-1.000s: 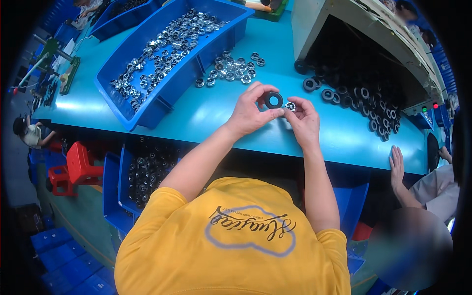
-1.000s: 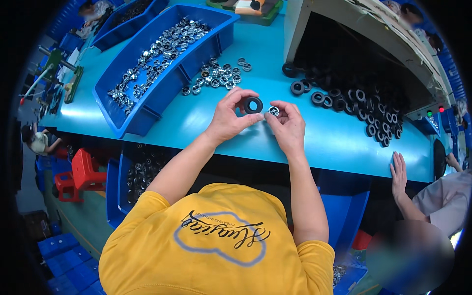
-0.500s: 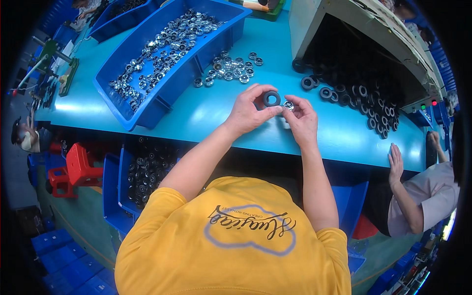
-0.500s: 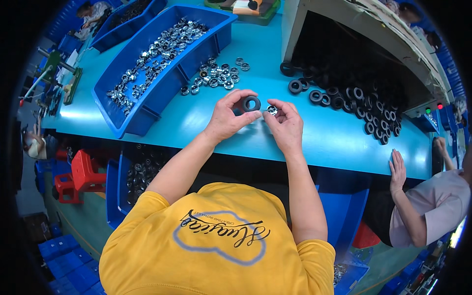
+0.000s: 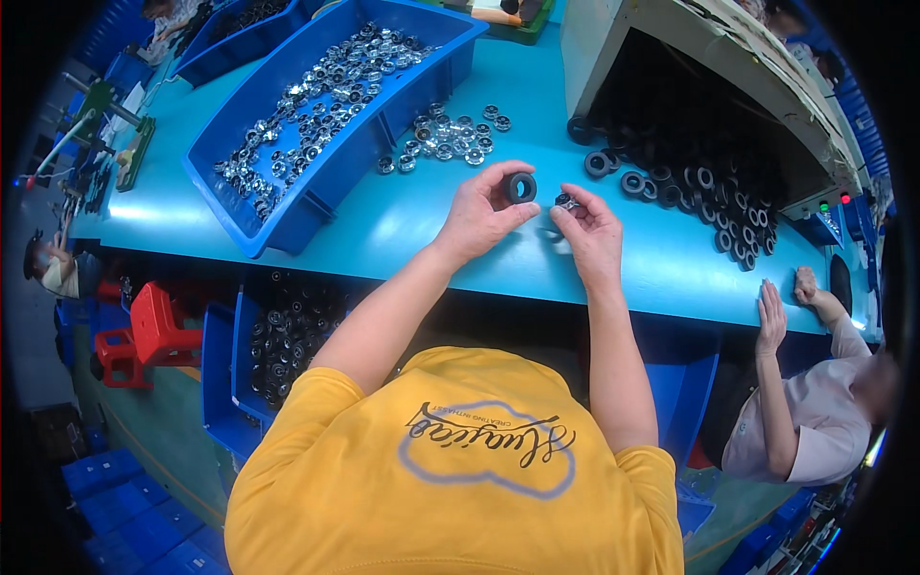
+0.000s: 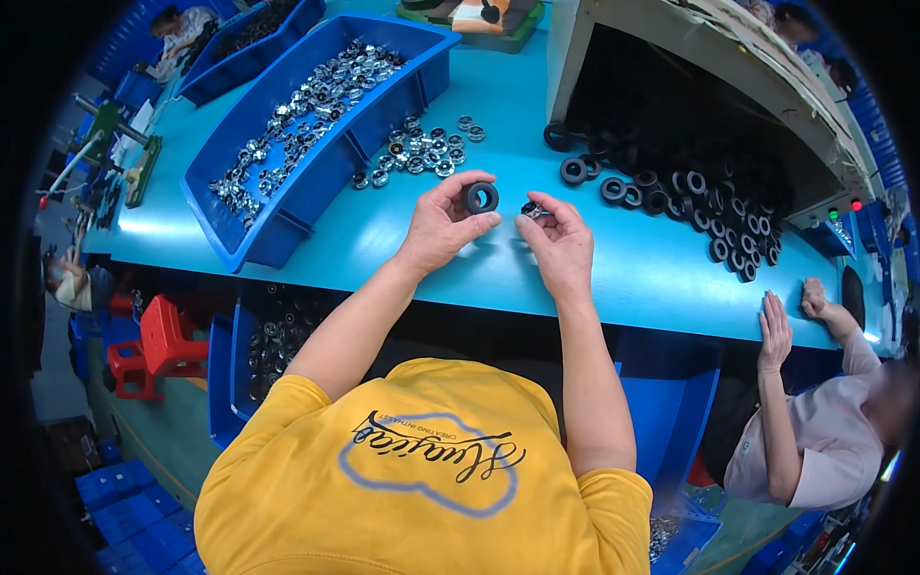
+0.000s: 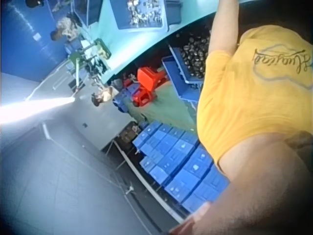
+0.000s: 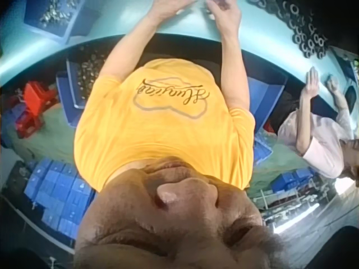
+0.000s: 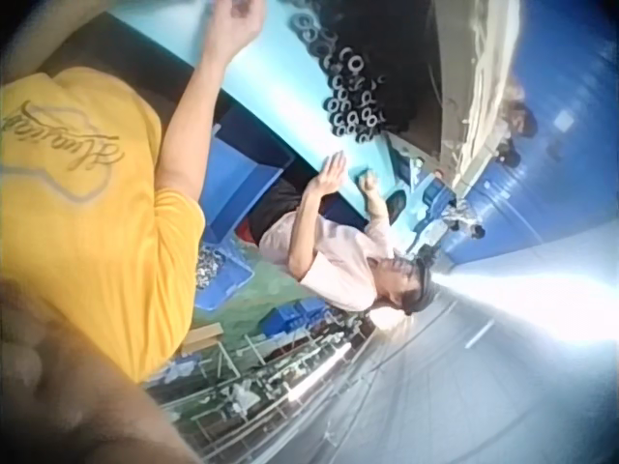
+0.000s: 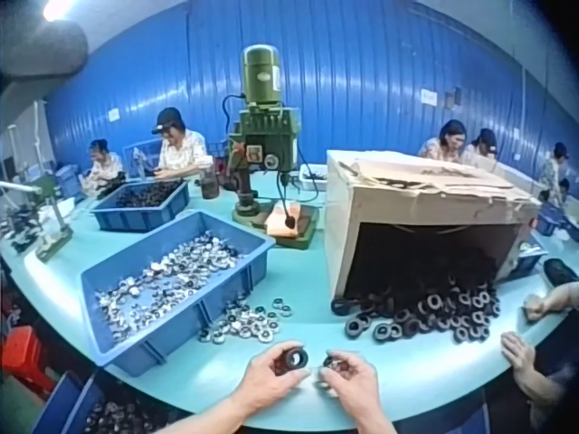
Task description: Assembling metal bearings into rubber rings at a factory workbench.
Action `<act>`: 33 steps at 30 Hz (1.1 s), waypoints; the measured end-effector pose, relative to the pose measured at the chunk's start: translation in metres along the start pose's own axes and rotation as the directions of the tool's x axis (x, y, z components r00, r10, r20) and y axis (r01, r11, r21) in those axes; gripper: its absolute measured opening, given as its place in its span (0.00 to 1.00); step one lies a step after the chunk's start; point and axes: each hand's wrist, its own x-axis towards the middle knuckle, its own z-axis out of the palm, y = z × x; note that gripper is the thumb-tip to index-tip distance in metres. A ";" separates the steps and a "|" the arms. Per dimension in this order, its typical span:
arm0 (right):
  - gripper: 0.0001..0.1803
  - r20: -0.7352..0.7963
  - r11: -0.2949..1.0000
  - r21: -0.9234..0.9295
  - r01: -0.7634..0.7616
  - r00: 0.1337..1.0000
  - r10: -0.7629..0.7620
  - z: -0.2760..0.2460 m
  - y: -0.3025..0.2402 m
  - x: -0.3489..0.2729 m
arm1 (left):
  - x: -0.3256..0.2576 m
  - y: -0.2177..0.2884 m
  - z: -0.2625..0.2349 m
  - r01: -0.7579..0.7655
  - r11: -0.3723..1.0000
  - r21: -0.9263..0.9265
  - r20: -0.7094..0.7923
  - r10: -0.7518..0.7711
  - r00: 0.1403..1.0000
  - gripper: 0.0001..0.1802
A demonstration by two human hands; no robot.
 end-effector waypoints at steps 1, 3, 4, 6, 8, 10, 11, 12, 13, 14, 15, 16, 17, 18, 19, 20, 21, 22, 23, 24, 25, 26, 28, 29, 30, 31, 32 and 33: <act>0.21 -0.006 1.000 -0.013 0.012 1.000 -0.012 0.001 -0.002 0.000 | 0.000 0.000 -0.001 0.007 1.000 -0.010 0.001 -0.007 1.000 0.29; 0.20 -0.021 0.999 -0.040 0.036 0.999 -0.037 0.002 -0.007 -0.001 | 0.000 0.002 -0.001 0.055 0.998 0.005 0.012 -0.055 0.998 0.29; 0.20 -0.016 0.999 -0.044 0.030 0.999 -0.031 0.001 -0.007 -0.001 | 0.000 0.003 -0.001 0.079 0.997 0.014 0.019 -0.079 0.997 0.29; 0.20 -0.003 0.998 -0.055 0.020 1.000 -0.020 0.000 -0.010 -0.001 | 0.000 0.002 0.000 0.118 0.991 -0.065 0.038 -0.116 0.993 0.28; 0.20 -0.008 0.998 0.044 0.039 0.999 -0.039 0.001 -0.009 -0.002 | 0.000 0.000 0.002 0.123 0.988 -0.092 0.051 -0.118 0.992 0.28; 0.21 -0.030 0.992 0.107 0.059 0.998 -0.056 -0.001 -0.009 -0.005 | 0.000 -0.001 0.004 0.092 0.994 -0.067 0.060 -0.088 0.994 0.28; 0.21 -0.048 0.990 0.119 0.071 0.997 -0.065 -0.005 -0.011 -0.007 | 0.001 -0.001 0.006 0.114 0.988 -0.105 0.068 -0.107 0.992 0.29; 0.21 -0.069 0.988 0.129 0.083 0.995 -0.075 -0.010 -0.013 -0.011 | 0.001 0.000 0.008 0.137 0.980 -0.142 0.079 -0.127 0.989 0.29; 0.21 -0.096 0.982 0.169 0.081 0.993 -0.065 -0.015 -0.017 -0.017 | 0.001 0.001 0.012 0.163 0.970 -0.178 0.096 -0.147 0.984 0.30; 0.20 -0.130 0.975 0.206 0.083 0.990 -0.057 -0.021 -0.024 -0.025 | 0.002 0.005 0.021 0.188 0.965 -0.180 0.128 -0.166 0.978 0.31; 0.20 -0.168 0.966 0.241 0.089 0.985 -0.049 -0.029 -0.030 -0.034 | 0.003 0.009 0.032 0.216 0.960 -0.181 0.166 -0.186 0.968 0.32; 0.19 -0.196 0.959 0.260 0.114 0.979 -0.063 -0.039 -0.034 -0.043 | 0.007 0.014 0.044 0.246 0.953 -0.179 0.209 -0.207 0.956 0.33; 0.18 -0.225 0.951 0.272 0.144 0.971 -0.083 -0.051 -0.039 -0.054 | 0.012 0.018 0.058 0.246 0.946 -0.209 0.263 -0.188 0.946 0.33; 0.18 -0.264 0.944 0.279 0.177 0.959 -0.102 -0.068 -0.044 -0.065 | 0.017 0.022 0.077 0.255 0.937 -0.240 0.325 -0.170 0.930 0.33; 0.18 -0.304 0.932 0.287 0.223 0.943 -0.132 -0.084 -0.047 -0.076 | 0.022 0.023 0.096 0.270 0.924 -0.270 0.390 -0.152 0.908 0.33; 0.18 -0.360 0.910 0.338 0.241 0.926 -0.111 -0.101 -0.056 -0.087 | 0.027 0.024 0.118 0.330 0.888 -0.321 0.451 -0.163 0.877 0.33; 0.18 -0.417 0.882 0.387 0.268 0.904 -0.092 -0.119 -0.064 -0.098 | 0.032 0.025 0.139 0.396 0.845 -0.360 0.516 -0.173 0.839 0.32; 0.18 -0.470 0.848 0.433 0.306 0.879 -0.077 -0.139 -0.074 -0.108 | 0.038 0.025 0.163 0.462 0.798 -0.386 0.581 -0.179 0.794 0.32; 0.19 -0.506 0.797 0.489 0.355 0.859 -0.072 -0.164 -0.081 -0.118 | 0.043 0.024 0.186 0.502 0.774 -0.387 0.635 -0.171 0.753 0.30; 0.20 -0.561 0.769 0.483 0.418 0.822 -0.095 -0.189 -0.087 -0.129 | 0.047 0.021 0.212 0.526 0.766 -0.369 0.668 -0.175 0.723 0.30; 0.20 -0.603 0.756 0.462 0.464 0.789 -0.116 -0.216 -0.090 -0.137 | 0.049 0.019 0.236 0.547 0.759 -0.354 0.692 -0.181 0.699 0.30; 0.21 -0.641 0.741 0.439 0.508 0.755 -0.137 -0.243 -0.092 -0.144 | 0.051 0.014 0.260 0.565 0.752 -0.339 0.713 -0.187 0.676 0.29; 0.22 -0.718 0.796 0.291 0.531 0.671 -0.185 -0.285 -0.099 -0.158 | 0.051 0.002 0.305 0.573 0.764 -0.298 0.751 -0.182 0.634 0.32; 0.22 -0.745 0.845 0.166 0.509 0.626 -0.230 -0.307 -0.099 -0.165 | 0.050 -0.005 0.324 0.570 0.772 -0.281 0.761 -0.183 0.623 0.33; 0.21 -0.761 0.881 0.044 0.472 0.586 -0.276 -0.327 -0.099 -0.170 | 0.048 -0.010 0.341 0.563 0.782 -0.267 0.766 -0.183 0.616 0.34; 0.21 -0.779 0.894 -0.029 0.448 0.550 -0.301 -0.346 -0.101 -0.174 | 0.048 -0.013 0.357 0.566 0.786 -0.248 0.765 -0.200 0.612 0.38; 0.21 -0.789 0.906 -0.091 0.414 0.525 -0.319 -0.361 -0.101 -0.176 | 0.048 -0.018 0.370 0.577 0.779 -0.247 0.765 -0.208 0.609 0.38; 0.20 -0.795 0.914 -0.149 0.378 0.504 -0.337 -0.375 -0.101 -0.177 | 0.049 -0.022 0.382 0.585 0.772 -0.249 0.763 -0.216 0.609 0.38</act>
